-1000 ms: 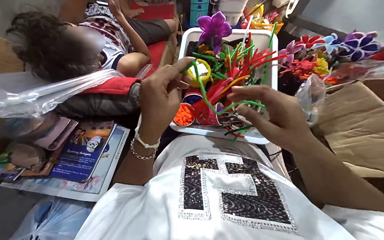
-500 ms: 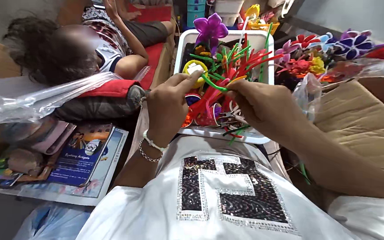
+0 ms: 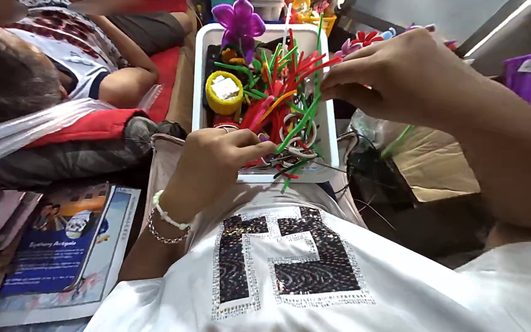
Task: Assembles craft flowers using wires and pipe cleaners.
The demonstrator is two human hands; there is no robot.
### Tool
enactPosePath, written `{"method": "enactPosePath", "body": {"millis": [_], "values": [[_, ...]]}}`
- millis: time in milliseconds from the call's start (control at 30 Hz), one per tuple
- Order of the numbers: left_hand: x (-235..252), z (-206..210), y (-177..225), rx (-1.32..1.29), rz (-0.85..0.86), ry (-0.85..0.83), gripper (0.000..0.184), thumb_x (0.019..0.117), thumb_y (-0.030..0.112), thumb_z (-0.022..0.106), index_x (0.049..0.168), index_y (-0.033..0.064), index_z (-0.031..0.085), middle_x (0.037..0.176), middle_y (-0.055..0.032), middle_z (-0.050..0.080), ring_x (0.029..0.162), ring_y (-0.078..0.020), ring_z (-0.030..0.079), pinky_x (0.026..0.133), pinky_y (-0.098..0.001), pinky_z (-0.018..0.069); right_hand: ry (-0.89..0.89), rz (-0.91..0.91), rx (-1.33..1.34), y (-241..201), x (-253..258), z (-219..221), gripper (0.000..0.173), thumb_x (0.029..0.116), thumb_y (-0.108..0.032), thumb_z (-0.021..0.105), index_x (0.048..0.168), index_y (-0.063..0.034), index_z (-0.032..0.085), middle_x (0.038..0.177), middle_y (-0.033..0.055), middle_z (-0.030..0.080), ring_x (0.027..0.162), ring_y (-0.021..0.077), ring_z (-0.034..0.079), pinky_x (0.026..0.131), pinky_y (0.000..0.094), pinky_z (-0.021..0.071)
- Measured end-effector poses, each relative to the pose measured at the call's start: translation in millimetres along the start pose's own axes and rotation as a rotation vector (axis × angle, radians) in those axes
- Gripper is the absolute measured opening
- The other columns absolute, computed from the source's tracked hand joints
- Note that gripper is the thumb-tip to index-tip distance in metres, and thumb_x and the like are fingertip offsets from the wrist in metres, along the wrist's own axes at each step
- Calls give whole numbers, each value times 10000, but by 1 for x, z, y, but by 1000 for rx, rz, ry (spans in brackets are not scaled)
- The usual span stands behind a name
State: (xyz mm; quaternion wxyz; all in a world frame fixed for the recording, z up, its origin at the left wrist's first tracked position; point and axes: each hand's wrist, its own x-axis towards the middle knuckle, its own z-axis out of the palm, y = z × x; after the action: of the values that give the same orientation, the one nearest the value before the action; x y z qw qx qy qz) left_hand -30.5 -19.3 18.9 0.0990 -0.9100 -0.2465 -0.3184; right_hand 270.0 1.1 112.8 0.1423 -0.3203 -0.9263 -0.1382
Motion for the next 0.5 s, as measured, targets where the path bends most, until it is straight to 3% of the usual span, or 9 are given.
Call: {"method": "enactPosePath", "body": {"millis": [133,267,500], "values": [[-3,-6,-7,-8,23,-24,395,935,-50,557,1139,191,794,979,-59,754,788,-239,701,643,-417,524,60,-25,48,14,-1,-9,299,1046,-242,488,1013,-92,744,858,93,711,713,241,667,634,484,511],[-5,-19,-11,-200,112,23,355,923,-6,554,1108,164,805,982,-30,756,847,-153,703,703,-353,543,120,-79,114,18,0,-5,314,1030,-218,484,997,-61,754,846,95,714,697,208,655,634,452,517],[-4,-24,-5,-451,87,173,334,893,-93,536,1078,32,784,1039,-96,750,935,-124,704,822,-284,586,200,4,359,3,14,56,267,1011,-198,530,974,-24,729,766,71,670,619,118,590,585,335,515]]}}
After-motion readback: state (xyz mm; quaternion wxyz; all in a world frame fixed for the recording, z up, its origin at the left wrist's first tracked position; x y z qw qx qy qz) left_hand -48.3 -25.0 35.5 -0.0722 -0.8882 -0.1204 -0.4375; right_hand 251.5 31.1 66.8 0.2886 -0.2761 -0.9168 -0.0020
